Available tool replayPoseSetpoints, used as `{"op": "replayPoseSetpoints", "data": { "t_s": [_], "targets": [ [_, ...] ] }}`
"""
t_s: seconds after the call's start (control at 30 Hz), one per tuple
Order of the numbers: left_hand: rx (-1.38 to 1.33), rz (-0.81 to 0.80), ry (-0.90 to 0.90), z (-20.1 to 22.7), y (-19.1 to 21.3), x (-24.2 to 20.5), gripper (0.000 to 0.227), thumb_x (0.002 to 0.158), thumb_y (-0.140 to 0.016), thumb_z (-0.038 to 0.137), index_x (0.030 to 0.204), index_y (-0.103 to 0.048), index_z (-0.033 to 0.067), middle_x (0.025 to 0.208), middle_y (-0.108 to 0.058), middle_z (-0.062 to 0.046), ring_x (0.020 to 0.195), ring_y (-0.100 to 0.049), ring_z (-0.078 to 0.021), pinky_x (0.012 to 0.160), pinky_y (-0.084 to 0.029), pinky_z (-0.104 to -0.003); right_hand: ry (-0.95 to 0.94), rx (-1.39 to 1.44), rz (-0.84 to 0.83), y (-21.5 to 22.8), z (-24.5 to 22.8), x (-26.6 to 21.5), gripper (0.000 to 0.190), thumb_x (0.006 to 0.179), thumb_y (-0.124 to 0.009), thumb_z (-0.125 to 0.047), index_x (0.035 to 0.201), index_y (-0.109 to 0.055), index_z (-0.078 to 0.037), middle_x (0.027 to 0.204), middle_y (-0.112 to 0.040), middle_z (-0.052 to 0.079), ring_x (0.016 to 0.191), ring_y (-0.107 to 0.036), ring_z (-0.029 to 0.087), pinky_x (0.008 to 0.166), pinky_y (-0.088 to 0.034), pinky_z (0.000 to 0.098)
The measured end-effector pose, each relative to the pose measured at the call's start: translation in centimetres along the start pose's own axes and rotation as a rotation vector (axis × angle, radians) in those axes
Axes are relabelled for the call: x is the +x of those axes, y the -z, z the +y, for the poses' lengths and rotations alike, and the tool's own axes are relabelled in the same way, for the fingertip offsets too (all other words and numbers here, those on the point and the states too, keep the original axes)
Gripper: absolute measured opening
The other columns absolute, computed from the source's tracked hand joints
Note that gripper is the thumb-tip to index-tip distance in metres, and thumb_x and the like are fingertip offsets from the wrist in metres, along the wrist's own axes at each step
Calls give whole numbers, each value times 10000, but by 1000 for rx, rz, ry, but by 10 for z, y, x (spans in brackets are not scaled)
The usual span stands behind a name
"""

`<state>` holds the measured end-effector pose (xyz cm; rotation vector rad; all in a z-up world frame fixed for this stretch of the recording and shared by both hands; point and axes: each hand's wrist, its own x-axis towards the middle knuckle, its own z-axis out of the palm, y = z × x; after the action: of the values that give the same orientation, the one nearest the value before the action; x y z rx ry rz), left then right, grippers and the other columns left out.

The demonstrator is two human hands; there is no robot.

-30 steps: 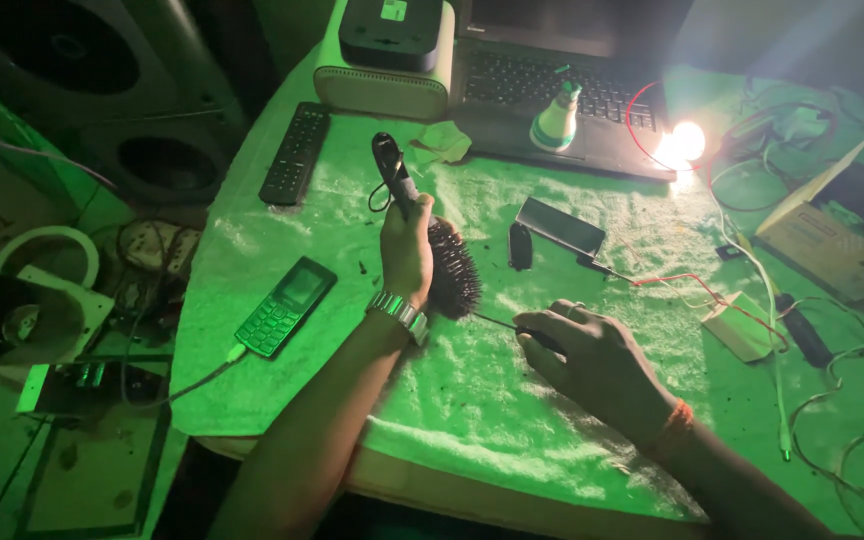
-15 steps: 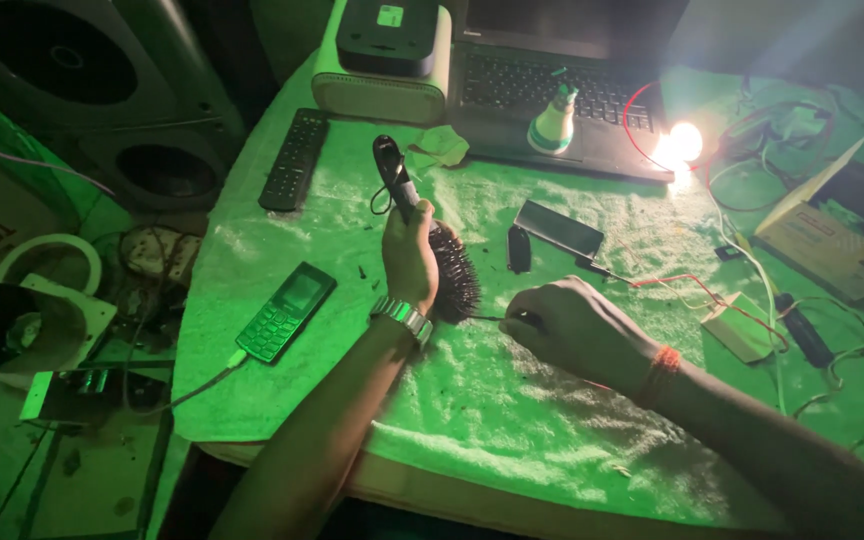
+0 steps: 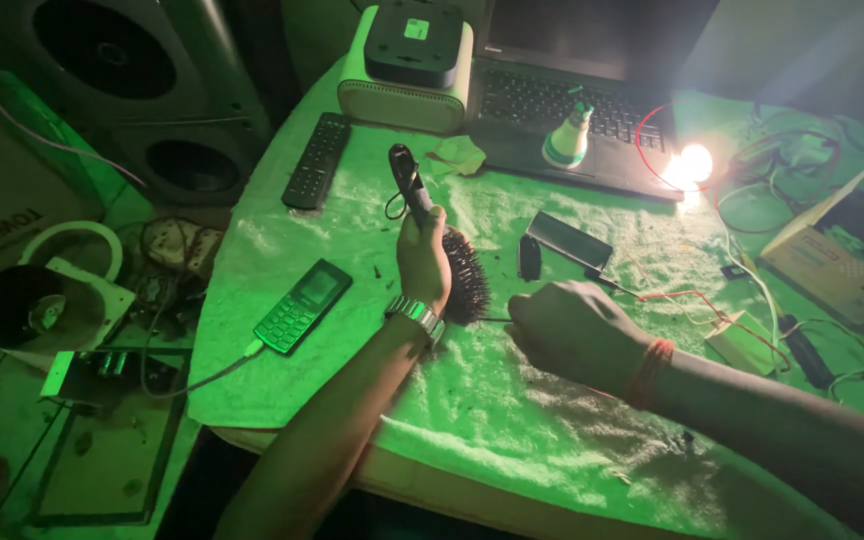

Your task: Using a small screwdriver to repair or disassemble a hair brush that contains internal components.

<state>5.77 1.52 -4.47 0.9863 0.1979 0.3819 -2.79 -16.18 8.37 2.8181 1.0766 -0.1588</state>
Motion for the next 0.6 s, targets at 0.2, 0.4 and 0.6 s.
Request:
{"op": "replayPoseSetpoints", "data": {
  "t_s": [0.2, 0.4, 0.6],
  "targets": [
    [240, 3, -219, -28, 12, 12, 276, 1036, -599, 257, 1131, -651, 3, 844, -565, -3, 737, -551, -104, 667, -480, -278, 610, -481, 375, -26, 22, -9, 199, 805, -671, -107, 973, -694, -3, 673, -602, -5, 644, -655, 170, 524, -523, 327],
    [97, -23, -32, 3, -1, -3, 256, 982, -583, 267, 1070, -592, 27, 744, -595, -14, 627, -638, -124, 571, -521, -283, 454, -437, 343, -11, 5, -2, 307, 789, -669, -144, 1066, -721, -22, 666, -619, 22, 605, -654, 176, 477, -516, 323],
    [-68, -67, -10, -5, 0, 3, 221, 1000, -588, 250, 1041, -575, 33, 745, -604, -24, 617, -617, -120, 572, -529, -283, 195, 247, 180, -21, 23, 10, 175, 873, -645, -226, 803, -739, -95, 753, -715, 109, 675, -691, 296, 638, -549, 438]
  ]
}}
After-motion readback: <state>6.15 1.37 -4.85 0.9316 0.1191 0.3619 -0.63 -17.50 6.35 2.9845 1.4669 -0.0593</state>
